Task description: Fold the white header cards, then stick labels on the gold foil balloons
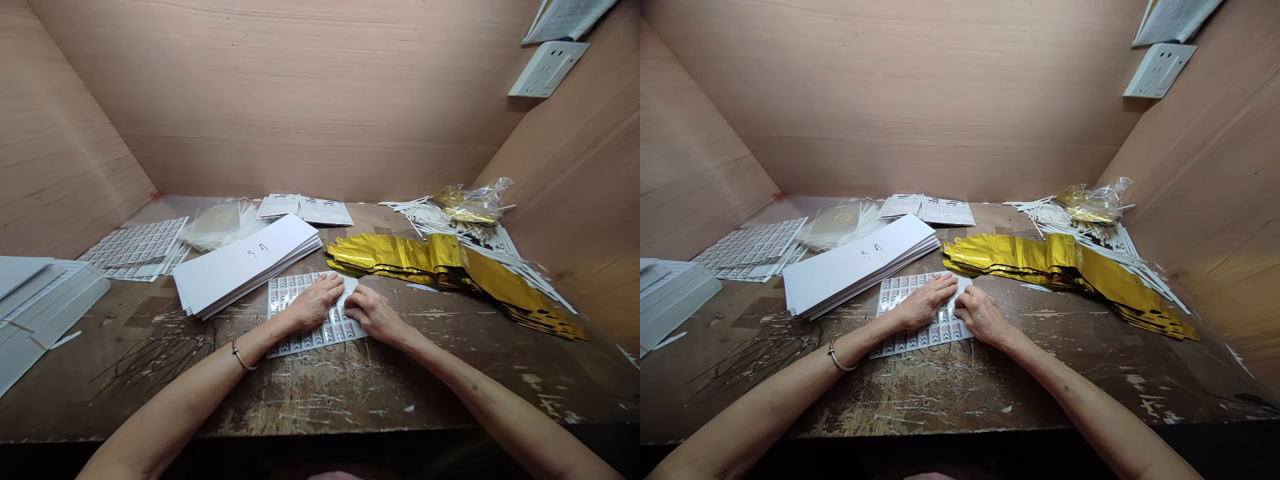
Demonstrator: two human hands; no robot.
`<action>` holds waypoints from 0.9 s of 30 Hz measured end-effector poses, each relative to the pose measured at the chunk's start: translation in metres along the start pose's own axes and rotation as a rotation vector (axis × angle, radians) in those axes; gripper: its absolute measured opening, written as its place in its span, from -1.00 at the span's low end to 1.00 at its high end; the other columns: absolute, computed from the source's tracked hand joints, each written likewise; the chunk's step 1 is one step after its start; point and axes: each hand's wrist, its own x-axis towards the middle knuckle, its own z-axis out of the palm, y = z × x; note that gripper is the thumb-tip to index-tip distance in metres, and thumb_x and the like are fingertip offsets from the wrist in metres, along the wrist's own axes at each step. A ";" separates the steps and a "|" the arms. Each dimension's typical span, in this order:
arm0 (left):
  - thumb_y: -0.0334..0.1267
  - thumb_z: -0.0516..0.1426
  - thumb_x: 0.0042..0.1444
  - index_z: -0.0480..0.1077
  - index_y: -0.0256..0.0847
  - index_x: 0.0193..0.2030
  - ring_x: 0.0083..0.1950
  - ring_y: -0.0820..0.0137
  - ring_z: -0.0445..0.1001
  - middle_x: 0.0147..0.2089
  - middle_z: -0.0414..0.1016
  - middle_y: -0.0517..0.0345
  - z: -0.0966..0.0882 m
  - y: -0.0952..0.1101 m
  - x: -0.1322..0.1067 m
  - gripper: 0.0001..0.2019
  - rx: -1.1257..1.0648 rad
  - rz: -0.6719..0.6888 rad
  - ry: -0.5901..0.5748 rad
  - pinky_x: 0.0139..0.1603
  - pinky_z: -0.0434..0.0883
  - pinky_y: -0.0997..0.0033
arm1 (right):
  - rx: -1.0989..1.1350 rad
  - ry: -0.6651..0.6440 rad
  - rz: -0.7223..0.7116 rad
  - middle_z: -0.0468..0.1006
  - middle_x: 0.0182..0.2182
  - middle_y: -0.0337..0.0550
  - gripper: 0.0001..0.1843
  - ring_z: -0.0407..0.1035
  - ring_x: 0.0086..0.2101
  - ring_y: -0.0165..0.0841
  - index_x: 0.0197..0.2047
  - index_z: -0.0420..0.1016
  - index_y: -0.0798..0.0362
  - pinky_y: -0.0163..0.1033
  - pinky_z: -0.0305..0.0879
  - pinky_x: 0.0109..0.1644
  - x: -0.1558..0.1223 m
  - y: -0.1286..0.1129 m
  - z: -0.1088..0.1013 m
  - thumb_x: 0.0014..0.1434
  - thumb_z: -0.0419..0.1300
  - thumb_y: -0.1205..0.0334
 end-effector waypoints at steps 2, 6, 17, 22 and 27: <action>-0.45 -0.11 0.12 0.20 -0.30 0.07 0.23 0.29 0.05 0.15 0.21 -0.07 0.000 0.000 0.000 -0.64 -0.006 0.001 0.004 0.22 0.03 0.18 | -0.032 -0.012 0.028 0.39 -0.37 -0.17 -0.94 0.28 -0.32 -0.39 -0.40 0.40 0.07 -0.31 0.12 -0.25 0.002 -0.001 0.002 0.08 0.13 0.29; -0.45 -0.13 0.13 0.21 -0.31 0.06 0.23 0.29 0.06 0.15 0.21 -0.07 -0.002 0.001 0.000 -0.65 -0.013 0.005 0.013 0.22 0.03 0.20 | -0.130 0.008 0.041 0.41 -0.40 -0.14 -0.94 0.26 -0.33 -0.35 -0.42 0.35 0.10 -0.29 0.09 -0.28 0.007 -0.005 0.008 0.07 0.13 0.30; -0.47 -0.11 0.11 0.26 -0.26 0.00 0.21 0.30 0.09 0.13 0.25 -0.03 -0.004 0.004 0.000 -0.67 -0.044 -0.016 0.020 0.21 0.05 0.17 | -0.131 0.110 -0.230 0.37 -0.45 -0.12 -0.87 0.18 -0.39 -0.35 -0.41 0.26 0.11 -0.29 0.06 -0.27 0.007 0.004 0.018 0.01 -0.02 0.51; -0.48 -0.11 0.11 0.23 -0.29 0.04 0.23 0.30 0.05 0.15 0.22 -0.05 -0.002 0.002 0.000 -0.64 -0.036 -0.016 0.017 0.22 0.02 0.18 | 0.168 0.013 -0.178 0.34 -0.43 -0.20 -0.84 0.18 -0.42 -0.42 -0.35 0.23 0.09 -0.34 0.08 -0.33 -0.001 0.001 0.003 -0.01 -0.03 0.51; -0.47 -0.10 0.11 0.17 -0.25 0.10 0.25 0.28 -0.01 0.16 0.19 -0.02 0.001 0.000 -0.001 -0.61 -0.047 -0.001 0.007 0.23 -0.02 0.12 | 0.487 -0.036 -0.051 0.32 -0.46 -0.25 -0.96 0.18 -0.42 -0.45 -0.41 0.25 0.09 -0.34 0.10 -0.32 -0.002 -0.006 -0.042 0.01 0.06 0.38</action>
